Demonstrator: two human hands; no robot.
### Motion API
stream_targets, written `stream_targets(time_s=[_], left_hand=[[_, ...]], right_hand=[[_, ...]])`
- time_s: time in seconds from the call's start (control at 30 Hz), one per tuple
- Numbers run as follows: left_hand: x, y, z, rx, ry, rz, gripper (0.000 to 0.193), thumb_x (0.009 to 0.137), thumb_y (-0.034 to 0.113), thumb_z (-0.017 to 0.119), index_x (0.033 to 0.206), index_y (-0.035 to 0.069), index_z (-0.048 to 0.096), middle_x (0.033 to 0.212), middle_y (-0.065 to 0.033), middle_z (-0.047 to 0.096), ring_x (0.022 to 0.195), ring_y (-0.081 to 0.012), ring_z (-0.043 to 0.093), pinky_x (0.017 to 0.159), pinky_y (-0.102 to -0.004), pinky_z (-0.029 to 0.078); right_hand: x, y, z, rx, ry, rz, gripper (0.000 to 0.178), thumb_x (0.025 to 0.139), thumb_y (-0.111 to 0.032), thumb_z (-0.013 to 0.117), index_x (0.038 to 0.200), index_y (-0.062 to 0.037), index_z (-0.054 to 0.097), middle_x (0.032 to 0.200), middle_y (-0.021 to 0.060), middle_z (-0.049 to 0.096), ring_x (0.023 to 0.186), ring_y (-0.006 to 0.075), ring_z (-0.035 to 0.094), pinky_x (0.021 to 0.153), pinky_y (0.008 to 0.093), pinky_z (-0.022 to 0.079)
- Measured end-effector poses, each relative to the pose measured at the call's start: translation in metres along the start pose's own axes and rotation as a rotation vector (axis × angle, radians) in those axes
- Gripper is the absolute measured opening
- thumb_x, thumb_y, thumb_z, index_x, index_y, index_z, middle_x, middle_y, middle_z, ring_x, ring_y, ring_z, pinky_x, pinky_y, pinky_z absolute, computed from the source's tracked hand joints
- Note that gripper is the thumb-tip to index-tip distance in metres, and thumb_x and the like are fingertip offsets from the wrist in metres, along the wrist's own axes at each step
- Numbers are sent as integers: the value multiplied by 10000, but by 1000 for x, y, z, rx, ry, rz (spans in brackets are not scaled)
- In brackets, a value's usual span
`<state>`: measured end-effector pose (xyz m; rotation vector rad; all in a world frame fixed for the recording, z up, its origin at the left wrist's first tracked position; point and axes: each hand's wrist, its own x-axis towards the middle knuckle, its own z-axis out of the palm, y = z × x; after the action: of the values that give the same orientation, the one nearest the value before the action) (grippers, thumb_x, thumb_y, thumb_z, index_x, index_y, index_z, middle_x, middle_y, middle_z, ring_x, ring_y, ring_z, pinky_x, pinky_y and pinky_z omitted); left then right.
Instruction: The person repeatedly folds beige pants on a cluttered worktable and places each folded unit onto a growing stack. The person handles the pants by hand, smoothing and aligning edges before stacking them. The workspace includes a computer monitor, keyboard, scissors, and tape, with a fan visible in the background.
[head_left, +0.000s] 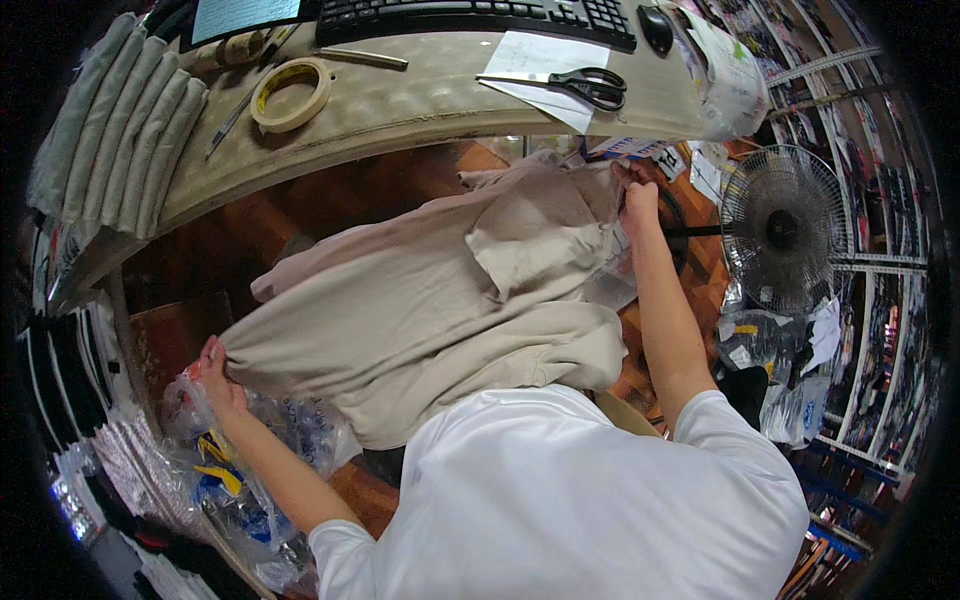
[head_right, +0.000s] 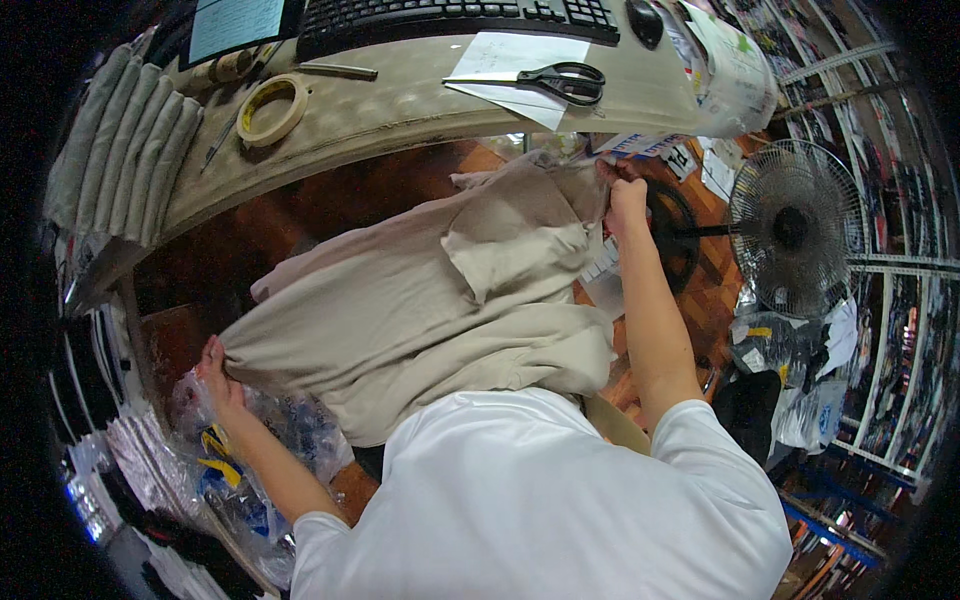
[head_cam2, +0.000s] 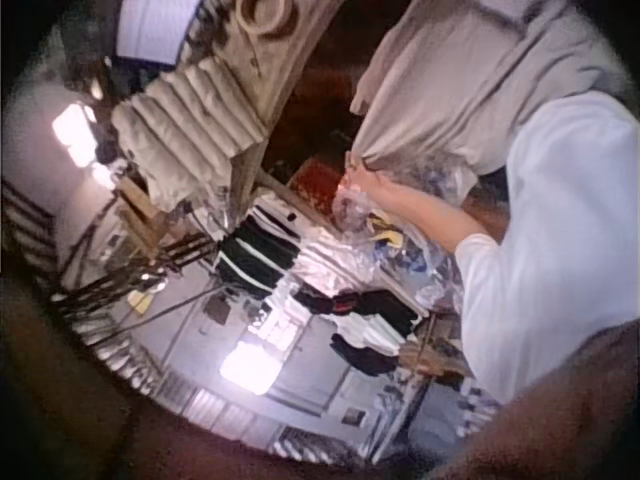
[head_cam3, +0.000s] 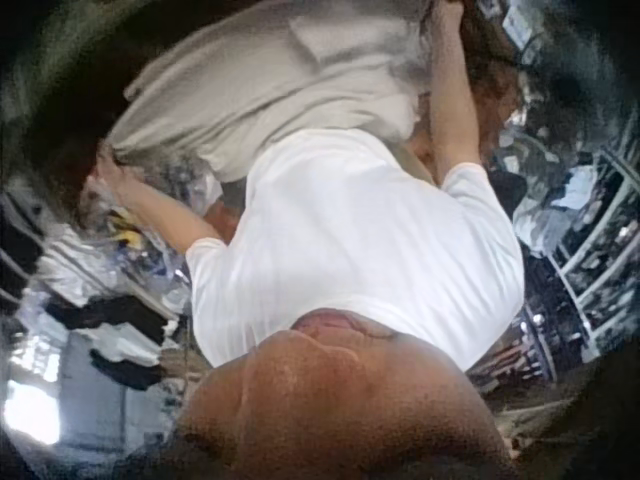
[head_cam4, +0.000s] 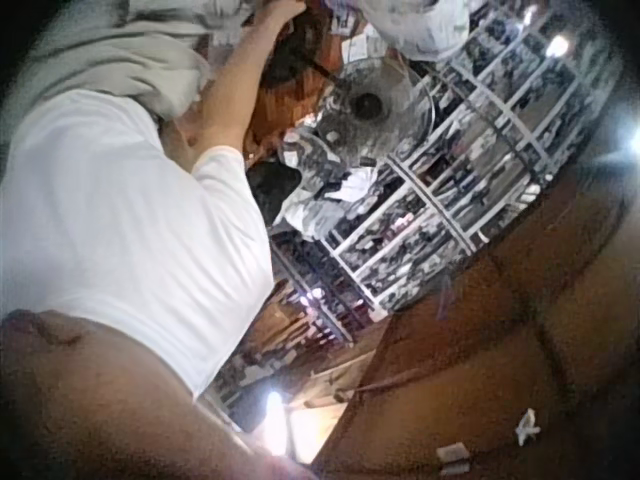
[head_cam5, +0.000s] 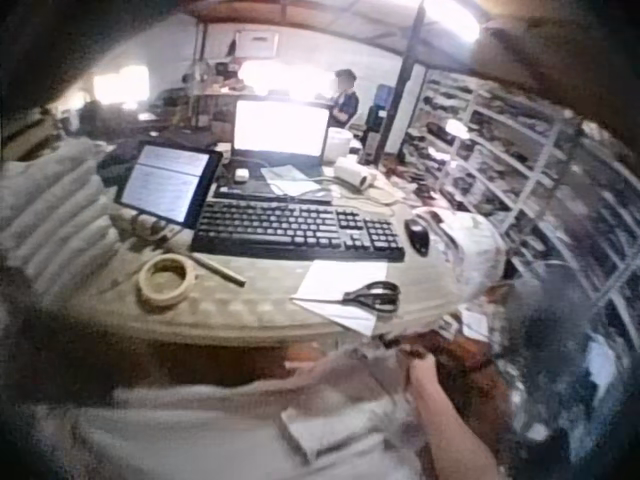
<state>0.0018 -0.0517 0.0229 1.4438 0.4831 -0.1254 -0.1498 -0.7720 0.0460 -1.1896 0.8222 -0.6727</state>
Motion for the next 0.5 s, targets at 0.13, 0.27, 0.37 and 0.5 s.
stream_targets(time_s=[0.13, 0.27, 0.37, 0.5], left_hand=[[16, 35, 36, 206, 136, 76, 353, 786, 203, 741, 1068, 44, 600, 1029, -71, 616, 956, -182, 564, 856, -310, 449], [81, -14, 18, 566, 250, 171, 315, 768, 244, 766, 981, 48, 640, 956, -53, 635, 892, -139, 561, 797, -275, 448], [73, -64, 17, 343, 181, 106, 403, 800, 301, 719, 1098, 61, 592, 1101, -53, 602, 966, -155, 547, 827, -299, 436], [8, -79, 76, 72, 2, -411, 584, 874, 521, 496, 1283, 104, 489, 1293, -54, 522, 1148, -236, 498, 962, -402, 390]], right_hand=[[40, 16, 8, -165, -50, -112, 249, 744, -14, 716, 914, -55, 539, 866, 49, 608, 809, 165, 573, 721, 312, 455], [66, 58, 2, -735, -52, -234, 303, 749, -143, 722, 971, -42, 542, 895, 83, 614, 829, 212, 580, 729, 342, 467], [35, 53, 32, -1004, -75, -481, 303, 786, -180, 676, 1024, -41, 549, 920, 127, 640, 875, 273, 617, 773, 367, 492], [-48, 12, 52, -1090, -370, -412, 314, 795, -154, 658, 1061, -33, 545, 866, 144, 656, 787, 289, 636, 722, 375, 496]])
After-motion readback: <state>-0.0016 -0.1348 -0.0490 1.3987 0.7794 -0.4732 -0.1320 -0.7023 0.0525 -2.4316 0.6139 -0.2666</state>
